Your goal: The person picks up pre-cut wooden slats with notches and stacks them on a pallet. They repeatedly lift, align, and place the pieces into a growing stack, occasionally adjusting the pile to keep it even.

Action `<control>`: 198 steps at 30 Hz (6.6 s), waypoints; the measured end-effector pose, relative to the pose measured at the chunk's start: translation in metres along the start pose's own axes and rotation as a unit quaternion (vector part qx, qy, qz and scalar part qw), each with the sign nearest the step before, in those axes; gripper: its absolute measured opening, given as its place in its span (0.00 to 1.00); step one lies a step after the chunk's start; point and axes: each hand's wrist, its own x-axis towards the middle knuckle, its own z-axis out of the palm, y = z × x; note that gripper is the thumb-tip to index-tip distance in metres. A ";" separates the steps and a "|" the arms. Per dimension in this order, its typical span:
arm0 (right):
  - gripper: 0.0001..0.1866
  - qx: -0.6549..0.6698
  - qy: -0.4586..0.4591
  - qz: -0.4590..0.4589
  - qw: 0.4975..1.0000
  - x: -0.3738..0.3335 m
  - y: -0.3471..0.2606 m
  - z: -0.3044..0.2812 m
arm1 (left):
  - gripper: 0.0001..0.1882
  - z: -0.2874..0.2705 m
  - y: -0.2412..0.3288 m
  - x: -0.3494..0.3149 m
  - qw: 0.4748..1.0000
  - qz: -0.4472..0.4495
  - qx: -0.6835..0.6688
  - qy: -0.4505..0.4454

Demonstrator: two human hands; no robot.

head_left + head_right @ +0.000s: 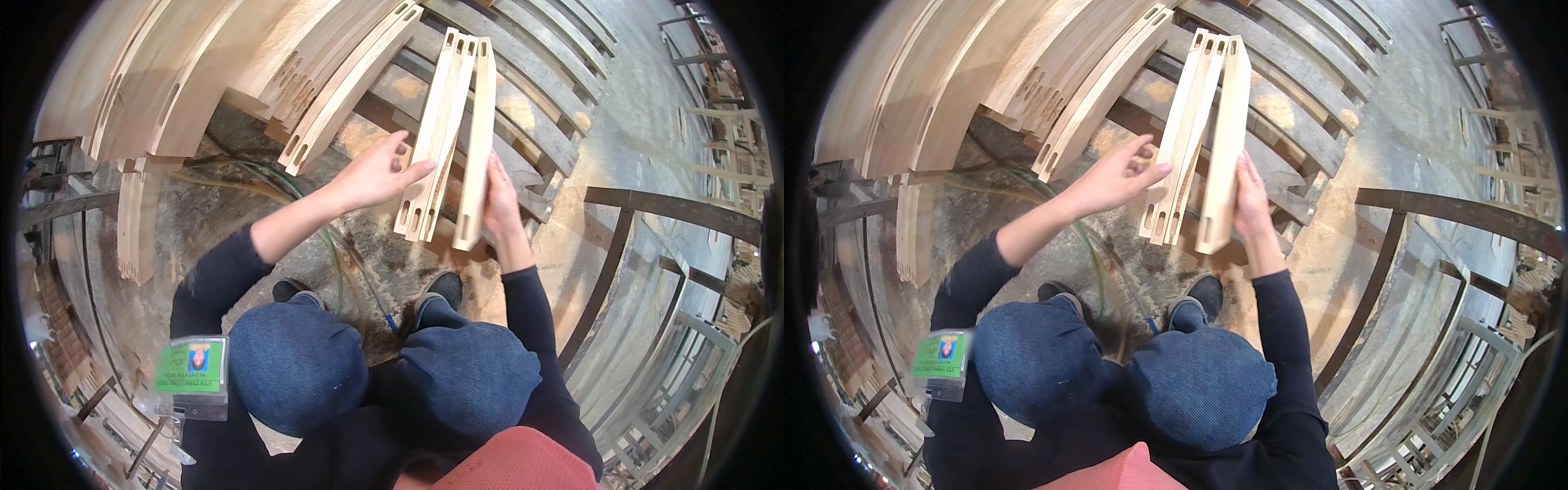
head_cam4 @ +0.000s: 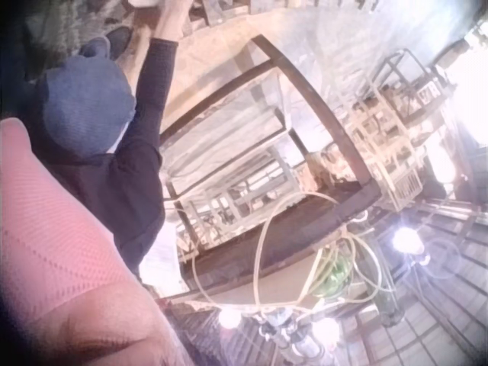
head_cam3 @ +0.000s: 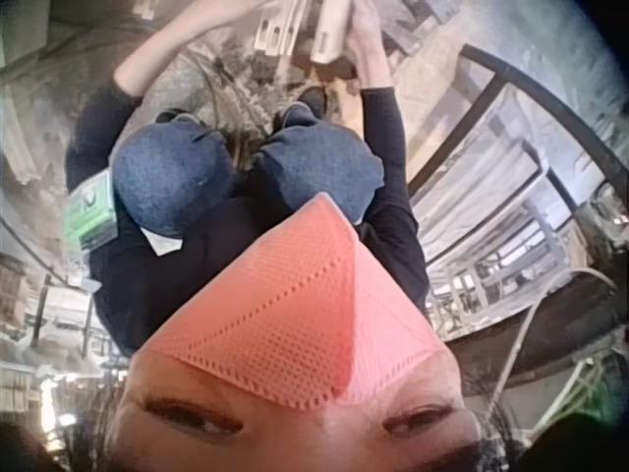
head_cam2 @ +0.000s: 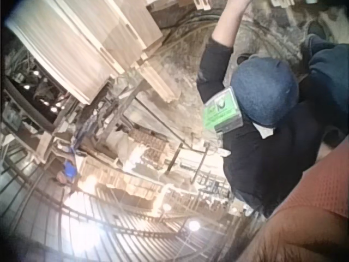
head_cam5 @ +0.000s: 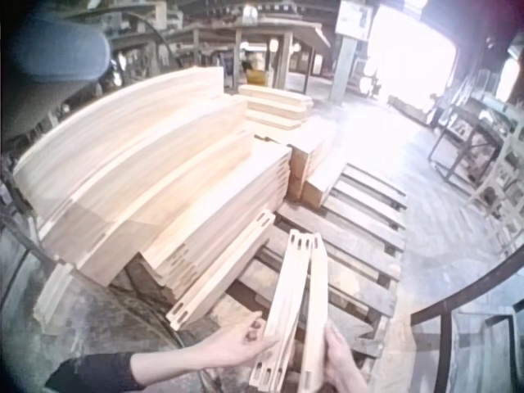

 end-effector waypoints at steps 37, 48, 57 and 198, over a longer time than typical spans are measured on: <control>0.19 -0.498 0.099 -0.342 0.790 0.048 -0.025 0.019 | 0.43 -0.038 0.019 0.067 0.822 0.181 0.483 0.243; 0.18 -0.552 0.187 -0.286 0.760 0.063 -0.023 -0.060 | 0.49 -0.037 0.103 0.309 0.991 0.014 -0.118 0.062; 0.16 -0.535 0.177 -0.344 0.751 0.056 -0.018 -0.029 | 0.15 -0.111 0.073 0.503 0.819 0.054 -0.551 0.153; 0.33 0.285 -0.200 -0.051 0.936 -0.009 -0.039 -0.059 | 0.26 0.030 0.024 -0.020 0.959 0.259 0.038 0.109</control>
